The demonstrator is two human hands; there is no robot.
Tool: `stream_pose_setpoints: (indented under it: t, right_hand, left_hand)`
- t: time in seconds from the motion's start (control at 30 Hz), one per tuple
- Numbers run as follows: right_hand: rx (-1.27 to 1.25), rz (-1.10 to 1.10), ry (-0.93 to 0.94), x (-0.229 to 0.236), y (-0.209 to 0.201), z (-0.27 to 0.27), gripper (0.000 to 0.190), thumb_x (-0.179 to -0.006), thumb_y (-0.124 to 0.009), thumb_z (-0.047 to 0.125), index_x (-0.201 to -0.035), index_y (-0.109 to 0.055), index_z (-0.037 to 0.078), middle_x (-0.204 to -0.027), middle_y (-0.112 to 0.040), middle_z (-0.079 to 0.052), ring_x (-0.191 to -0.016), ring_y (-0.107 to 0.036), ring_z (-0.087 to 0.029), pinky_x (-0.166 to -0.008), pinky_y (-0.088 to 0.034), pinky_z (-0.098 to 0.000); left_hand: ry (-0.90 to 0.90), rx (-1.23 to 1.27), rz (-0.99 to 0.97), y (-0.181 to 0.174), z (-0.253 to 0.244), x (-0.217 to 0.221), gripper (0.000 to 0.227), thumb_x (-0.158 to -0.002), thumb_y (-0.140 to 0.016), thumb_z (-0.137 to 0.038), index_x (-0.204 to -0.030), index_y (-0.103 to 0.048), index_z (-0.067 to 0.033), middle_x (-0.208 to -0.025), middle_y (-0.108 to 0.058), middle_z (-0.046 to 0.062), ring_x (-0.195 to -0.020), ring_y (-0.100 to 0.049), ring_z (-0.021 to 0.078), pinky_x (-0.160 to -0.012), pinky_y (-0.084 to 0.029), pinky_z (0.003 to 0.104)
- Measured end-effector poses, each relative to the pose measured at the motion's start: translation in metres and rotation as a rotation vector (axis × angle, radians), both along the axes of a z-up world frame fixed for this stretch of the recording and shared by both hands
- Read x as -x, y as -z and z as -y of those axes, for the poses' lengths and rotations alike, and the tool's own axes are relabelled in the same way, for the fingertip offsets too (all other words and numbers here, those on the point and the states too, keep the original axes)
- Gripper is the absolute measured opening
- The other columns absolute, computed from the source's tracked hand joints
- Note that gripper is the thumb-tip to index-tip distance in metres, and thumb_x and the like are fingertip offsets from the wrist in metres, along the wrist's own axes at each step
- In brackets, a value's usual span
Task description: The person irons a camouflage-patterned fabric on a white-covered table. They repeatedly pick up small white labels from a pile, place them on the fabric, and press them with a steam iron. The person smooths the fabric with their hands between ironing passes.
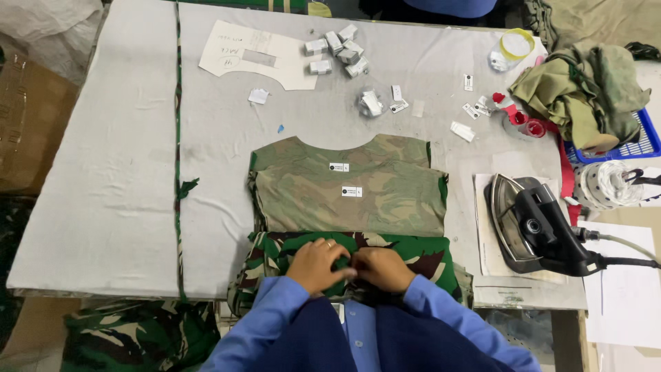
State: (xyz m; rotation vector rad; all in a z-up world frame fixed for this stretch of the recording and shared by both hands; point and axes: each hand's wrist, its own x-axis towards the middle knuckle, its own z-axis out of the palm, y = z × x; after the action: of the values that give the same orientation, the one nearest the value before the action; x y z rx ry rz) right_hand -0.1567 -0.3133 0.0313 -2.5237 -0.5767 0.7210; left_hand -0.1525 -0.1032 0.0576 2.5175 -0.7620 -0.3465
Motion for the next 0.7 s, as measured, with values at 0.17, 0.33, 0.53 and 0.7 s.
stream_pose_setpoints:
  t: [0.17,0.33,0.53,0.7]
  right_hand:
    - [-0.247,-0.147,0.142,-0.01,-0.04,0.009,0.019,-0.092,-0.058,0.033,-0.095,-0.066,0.016,-0.088,-0.072,-0.009,-0.092,-0.068,-0.033,-0.074,-0.053,-0.0451]
    - [0.068,0.345,-0.067,0.016,-0.019,0.014,0.013,-0.087,-0.059,0.024,-0.1,-0.06,0.022,-0.082,-0.067,0.002,-0.083,-0.068,-0.018,-0.067,-0.055,-0.0312]
    - [0.296,0.241,-0.11,0.008,-0.04,0.038,0.041,-0.072,-0.066,0.017,-0.111,-0.056,0.024,-0.093,-0.066,0.002,-0.082,-0.069,-0.023,-0.066,-0.057,-0.0402]
    - [0.418,-0.128,0.087,-0.054,-0.073,0.113,0.025,-0.081,-0.063,0.019,-0.104,-0.07,0.015,-0.098,-0.074,-0.01,-0.1,-0.07,-0.033,-0.083,-0.055,-0.0439]
  left_hand:
    - [-0.011,0.018,0.051,0.021,-0.01,0.011,0.025,-0.092,-0.058,-0.045,-0.101,-0.061,-0.0218,-0.081,-0.063,0.001,-0.082,-0.065,0.0243,-0.069,-0.054,0.035]
    - [-0.015,-0.09,0.225,0.026,0.003,0.018,0.019,-0.097,-0.047,-0.036,-0.095,-0.057,-0.0209,-0.075,-0.063,-0.001,-0.072,-0.064,0.022,-0.056,-0.052,0.034]
    - [-0.142,-0.29,0.306,0.021,-0.011,-0.002,0.023,-0.086,-0.053,-0.024,-0.108,-0.059,-0.0249,-0.095,-0.059,-0.004,-0.086,-0.06,0.0209,-0.055,-0.052,0.033]
    - [-0.329,-0.257,-0.277,-0.056,-0.067,-0.057,0.037,-0.088,-0.056,-0.01,-0.123,-0.065,-0.0185,-0.117,-0.067,0.01,-0.111,-0.062,0.0329,-0.09,-0.053,0.044]
